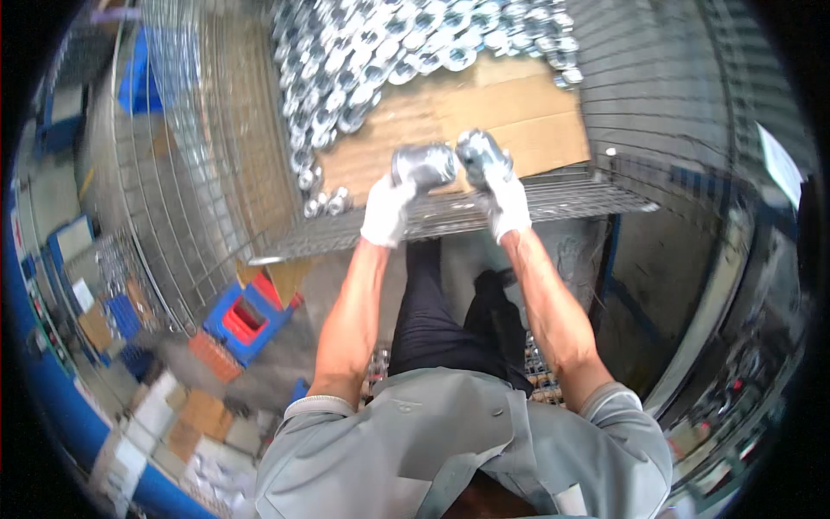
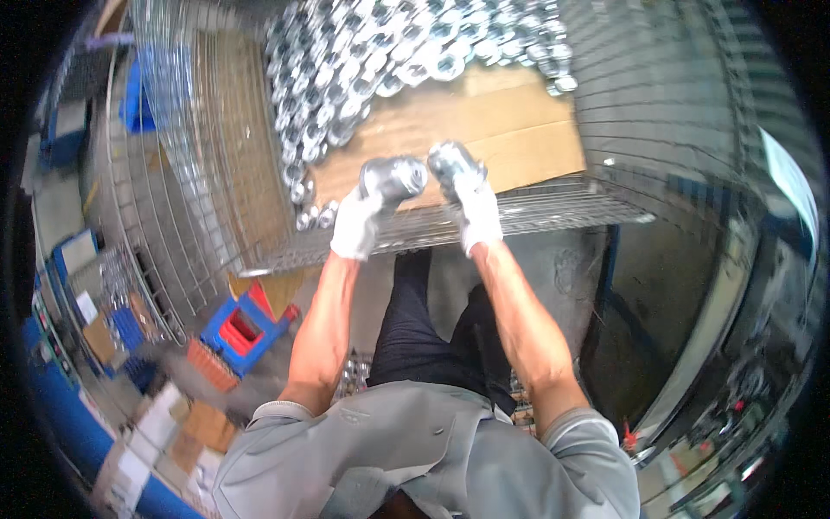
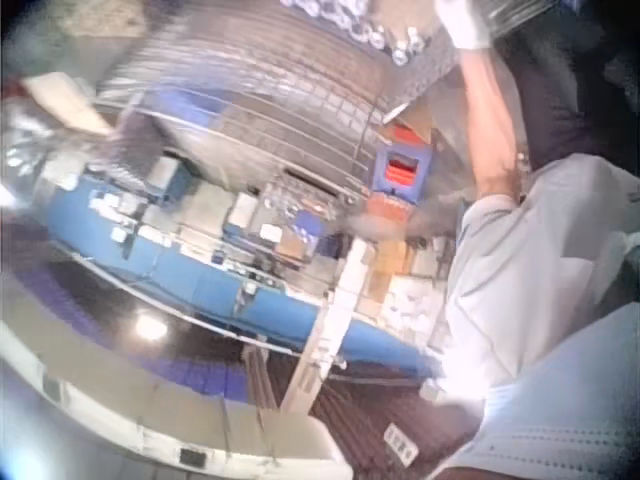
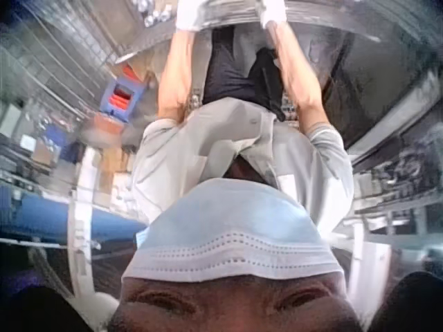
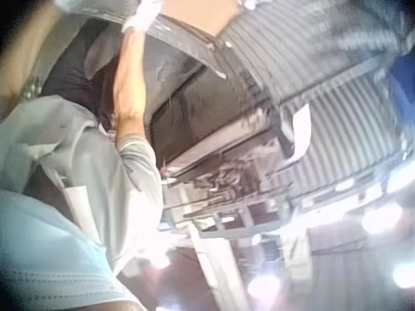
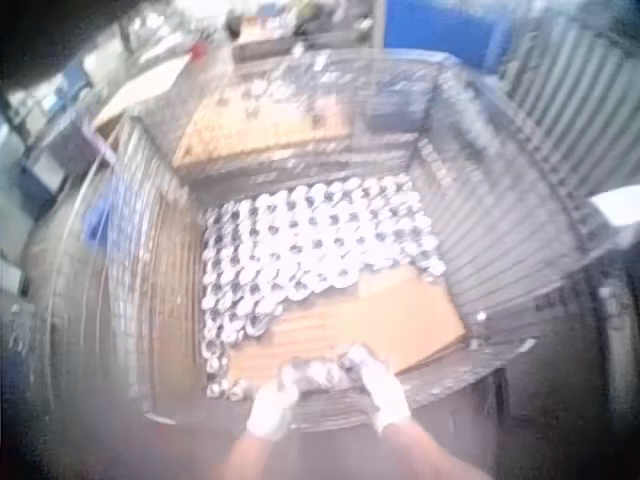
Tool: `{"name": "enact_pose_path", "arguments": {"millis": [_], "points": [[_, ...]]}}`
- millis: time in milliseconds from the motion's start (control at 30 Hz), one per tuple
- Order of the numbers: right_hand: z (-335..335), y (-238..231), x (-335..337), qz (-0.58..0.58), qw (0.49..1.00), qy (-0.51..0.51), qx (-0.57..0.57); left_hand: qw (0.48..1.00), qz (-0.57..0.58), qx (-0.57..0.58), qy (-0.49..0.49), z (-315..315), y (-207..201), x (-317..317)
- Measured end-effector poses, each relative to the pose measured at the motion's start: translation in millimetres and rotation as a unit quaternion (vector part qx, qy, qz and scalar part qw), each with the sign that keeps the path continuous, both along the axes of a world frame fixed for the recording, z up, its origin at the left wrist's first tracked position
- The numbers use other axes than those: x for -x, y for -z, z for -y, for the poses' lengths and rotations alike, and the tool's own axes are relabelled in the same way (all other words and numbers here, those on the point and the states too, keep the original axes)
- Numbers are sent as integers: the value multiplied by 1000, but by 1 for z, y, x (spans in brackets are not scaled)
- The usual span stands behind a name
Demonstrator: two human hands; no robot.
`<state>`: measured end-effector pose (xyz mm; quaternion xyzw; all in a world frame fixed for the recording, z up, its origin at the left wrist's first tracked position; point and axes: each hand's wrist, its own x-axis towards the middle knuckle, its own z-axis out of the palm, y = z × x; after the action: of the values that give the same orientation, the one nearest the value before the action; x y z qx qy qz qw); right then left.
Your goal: The person processes and organizes circular metal components using a machine and a hand tool, then places them into a wire cage with cardboard sheets.
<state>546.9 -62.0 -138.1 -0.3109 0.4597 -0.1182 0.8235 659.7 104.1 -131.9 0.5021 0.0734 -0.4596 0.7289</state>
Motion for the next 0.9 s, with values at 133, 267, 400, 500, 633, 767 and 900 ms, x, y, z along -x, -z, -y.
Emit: {"name": "enact_pose_path", "arguments": {"millis": [133,267,400,500,633,767,900], "points": [[24,-121,113,76,982,123,-120,866,365,-113,324,54,-121,106],[53,-184,226,220,938,268,18,832,340,-131,418,120,-212,205],[68,-214,329,197,897,380,111,668,638,-50,380,172,-261,294],[81,-226,377,196,856,447,170,695,509,49,505,200,-271,327],[86,-233,423,153,827,502,202,754,350,93,547,248,-274,367],[122,-242,447,-25,852,431,296,746,229,88,619,304,-259,390],[206,-250,492,-523,740,178,384,491,601,58,629,391,-270,413]]}}
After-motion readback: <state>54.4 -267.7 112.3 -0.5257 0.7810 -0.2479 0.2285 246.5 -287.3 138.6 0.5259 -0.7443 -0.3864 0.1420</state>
